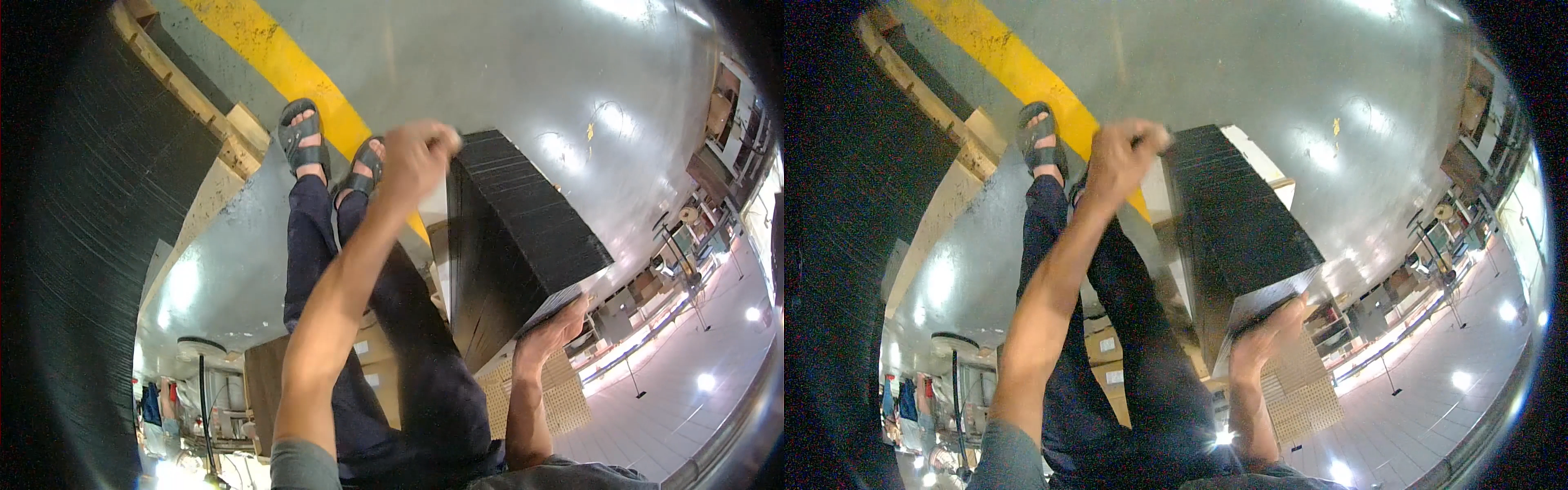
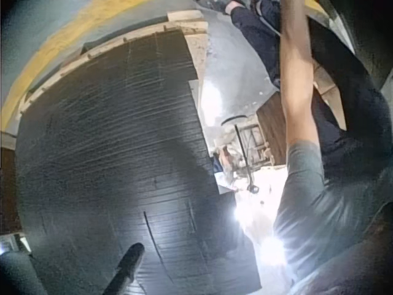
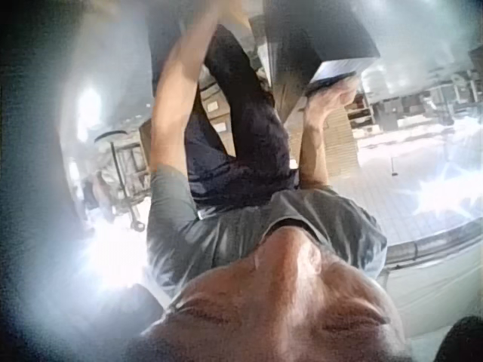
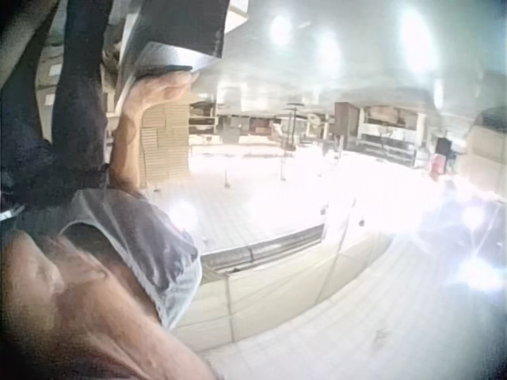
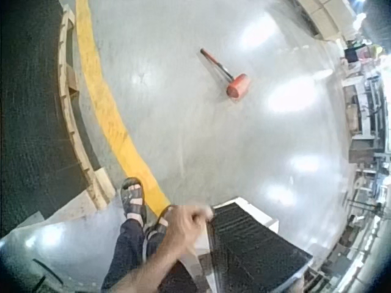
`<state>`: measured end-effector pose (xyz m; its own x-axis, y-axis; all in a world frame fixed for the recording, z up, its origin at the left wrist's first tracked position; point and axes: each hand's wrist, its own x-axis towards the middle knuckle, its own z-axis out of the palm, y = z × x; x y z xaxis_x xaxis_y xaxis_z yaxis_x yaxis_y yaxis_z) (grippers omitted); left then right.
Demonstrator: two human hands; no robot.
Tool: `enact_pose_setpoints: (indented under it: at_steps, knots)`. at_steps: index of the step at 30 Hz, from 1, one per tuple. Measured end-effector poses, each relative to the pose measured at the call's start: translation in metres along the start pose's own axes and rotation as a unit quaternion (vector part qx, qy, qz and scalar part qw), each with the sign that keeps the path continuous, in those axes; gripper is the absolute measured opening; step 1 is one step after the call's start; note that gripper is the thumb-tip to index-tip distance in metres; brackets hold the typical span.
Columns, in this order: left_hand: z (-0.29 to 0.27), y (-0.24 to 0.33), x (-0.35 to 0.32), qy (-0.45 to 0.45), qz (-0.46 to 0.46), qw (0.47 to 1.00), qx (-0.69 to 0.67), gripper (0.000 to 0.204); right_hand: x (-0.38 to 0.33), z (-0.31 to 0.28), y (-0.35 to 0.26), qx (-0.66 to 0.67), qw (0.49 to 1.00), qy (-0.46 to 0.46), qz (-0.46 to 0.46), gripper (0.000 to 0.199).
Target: Applying a touch-up tool to the edges and corners of a black laminated wooden panel.
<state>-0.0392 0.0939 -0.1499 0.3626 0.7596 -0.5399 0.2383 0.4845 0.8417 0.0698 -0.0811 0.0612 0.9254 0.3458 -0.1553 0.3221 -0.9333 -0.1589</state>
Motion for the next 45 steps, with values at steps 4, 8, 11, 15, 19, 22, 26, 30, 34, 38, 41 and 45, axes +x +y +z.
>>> enact_pose_setpoints:
  at_steps: [4,8,11,15,19,22,26,30,34,38,41,45]
  knots:
    - [0.011,-0.071,0.018,0.114,0.033,0.991,0.069,0.026,0.005,-0.002,0.012,0.148,0.978,-0.078,0.121,0.069]
    - [0.026,-0.05,0.006,0.199,-0.064,0.975,-0.079,0.02,0.006,-0.001,0.027,-0.051,0.998,-0.031,-0.003,0.068]
    - [0.046,-0.051,-0.013,0.208,0.003,0.976,-0.059,0.017,0.005,0.0,0.014,0.013,1.0,-0.025,0.001,0.065]
    - [0.049,-0.014,-0.037,0.213,0.026,0.97,-0.118,0.013,0.006,-0.003,0.017,0.016,0.999,-0.039,0.017,0.066]
    - [0.036,-0.006,-0.028,0.201,0.017,0.973,-0.111,0.011,0.013,-0.001,0.001,0.107,0.992,-0.034,0.06,0.066]
    - [0.027,-0.045,-0.021,0.231,0.017,0.97,-0.066,0.015,-0.002,0.007,-0.011,0.075,0.994,-0.027,0.071,0.067]
    - [0.035,-0.023,-0.029,0.167,0.009,0.983,-0.076,0.017,0.008,0.003,0.002,0.066,0.996,-0.01,0.066,0.065]
    - [0.021,-0.018,-0.026,0.125,0.057,0.988,-0.075,0.017,0.009,0.009,-0.037,0.189,0.971,0.008,0.143,0.044]
    - [0.007,-0.041,0.0,0.082,0.026,0.995,-0.045,0.017,0.003,0.007,-0.006,0.097,0.995,-0.002,-0.003,0.047]
    - [0.006,-0.031,-0.011,0.031,0.055,0.998,0.003,0.014,0.006,0.01,-0.028,0.115,0.991,0.012,0.066,0.051]
    - [0.003,-0.019,-0.012,0.03,0.096,0.994,0.044,0.011,0.007,0.003,-0.02,0.084,0.993,0.006,0.079,0.059]
    - [-0.001,-0.026,0.003,0.002,0.06,0.998,0.007,0.013,0.005,0.011,-0.018,0.069,0.995,-0.037,-0.066,0.067]
